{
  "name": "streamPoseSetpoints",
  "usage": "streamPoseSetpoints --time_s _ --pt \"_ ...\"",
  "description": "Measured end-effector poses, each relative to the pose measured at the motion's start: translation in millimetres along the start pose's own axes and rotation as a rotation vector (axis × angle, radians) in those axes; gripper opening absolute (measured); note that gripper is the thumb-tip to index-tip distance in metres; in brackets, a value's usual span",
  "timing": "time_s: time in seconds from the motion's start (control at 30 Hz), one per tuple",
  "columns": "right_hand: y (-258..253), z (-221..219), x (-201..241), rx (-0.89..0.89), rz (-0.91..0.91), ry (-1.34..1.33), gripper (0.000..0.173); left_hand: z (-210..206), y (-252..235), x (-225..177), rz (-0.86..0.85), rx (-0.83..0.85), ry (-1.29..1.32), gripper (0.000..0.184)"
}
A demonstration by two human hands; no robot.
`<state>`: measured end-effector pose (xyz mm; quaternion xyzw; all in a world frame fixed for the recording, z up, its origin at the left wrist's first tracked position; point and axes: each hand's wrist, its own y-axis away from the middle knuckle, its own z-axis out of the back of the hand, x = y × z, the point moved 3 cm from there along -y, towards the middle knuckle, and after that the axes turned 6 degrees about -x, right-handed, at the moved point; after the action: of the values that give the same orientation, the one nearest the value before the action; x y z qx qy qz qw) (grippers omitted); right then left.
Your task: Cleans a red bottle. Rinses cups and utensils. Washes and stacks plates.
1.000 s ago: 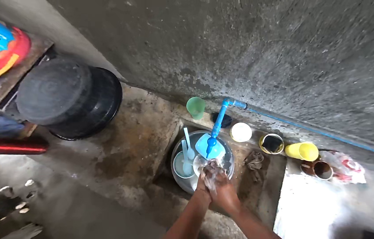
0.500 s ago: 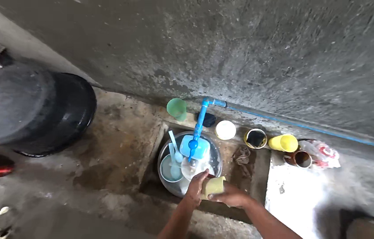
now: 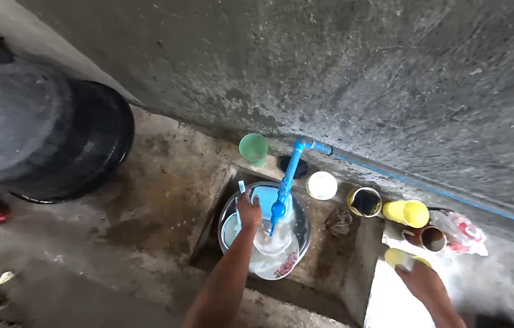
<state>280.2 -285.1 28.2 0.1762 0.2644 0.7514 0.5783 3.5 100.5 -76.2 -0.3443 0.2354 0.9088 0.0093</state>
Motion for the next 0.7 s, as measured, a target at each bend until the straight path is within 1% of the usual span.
streamPoseSetpoints --time_s 0.03,0.07,0.13,0.2,0.27,0.3,0.33,0.4,0.47,0.5,0.57,0.63,0.7 --pt "-3.6 -2.5 -4.1 -0.001 -0.009 0.037 0.051 -2.4 -9.0 0.0 0.027 0.048 -0.107 0.053" --pt "-7.1 -5.7 -7.2 -0.021 -0.014 0.053 0.052 -7.9 -15.4 2.0 0.055 0.108 -0.14 0.054" --pt "-13.1 -9.5 -9.3 -0.059 -0.034 0.063 0.051 -21.9 -20.2 5.6 0.066 0.249 -0.081 0.051" --pt "-15.8 -11.0 -10.5 -0.086 -0.061 0.061 0.049 -33.2 -10.6 5.1 0.054 0.399 -0.02 0.045" --pt "-11.6 -8.2 -11.1 -0.129 -0.084 0.034 0.049 -49.7 2.6 15.6 0.014 0.551 -0.04 0.04" --pt "-8.7 -5.9 -11.5 -0.155 -0.094 0.008 0.051 -57.3 7.1 23.6 -0.02 0.571 -0.051 0.038" --pt "-5.5 -3.5 -13.0 -0.186 -0.096 -0.024 0.054 -59.5 10.8 26.9 -0.054 0.526 -0.075 0.035" --pt "1.3 0.7 -17.2 -0.248 -0.083 -0.087 0.061 -52.7 11.7 22.7 -0.08 0.343 -0.169 0.036" --pt "9.8 7.5 -19.0 -0.33 -0.058 -0.149 0.062 -49.3 2.2 19.7 -0.069 0.208 -0.239 0.045" --pt "15.3 12.0 -18.7 -0.392 -0.038 -0.171 0.06 -49.8 -4.1 18.9 -0.058 0.202 -0.293 0.054" --pt "27.9 24.1 -12.3 -0.527 0.005 -0.207 0.054 -50.1 -15.4 12.9 -0.016 0.32 -0.442 0.068" --pt "39.0 34.3 1.2 -0.65 0.069 -0.248 0.047 -47.9 -22.1 2.6 0.04 0.471 -0.577 0.067" --pt "49.6 40.7 26.0 -0.675 0.147 -0.351 0.044 -42.7 -24.6 -6.6 0.08 0.551 -0.612 0.063"
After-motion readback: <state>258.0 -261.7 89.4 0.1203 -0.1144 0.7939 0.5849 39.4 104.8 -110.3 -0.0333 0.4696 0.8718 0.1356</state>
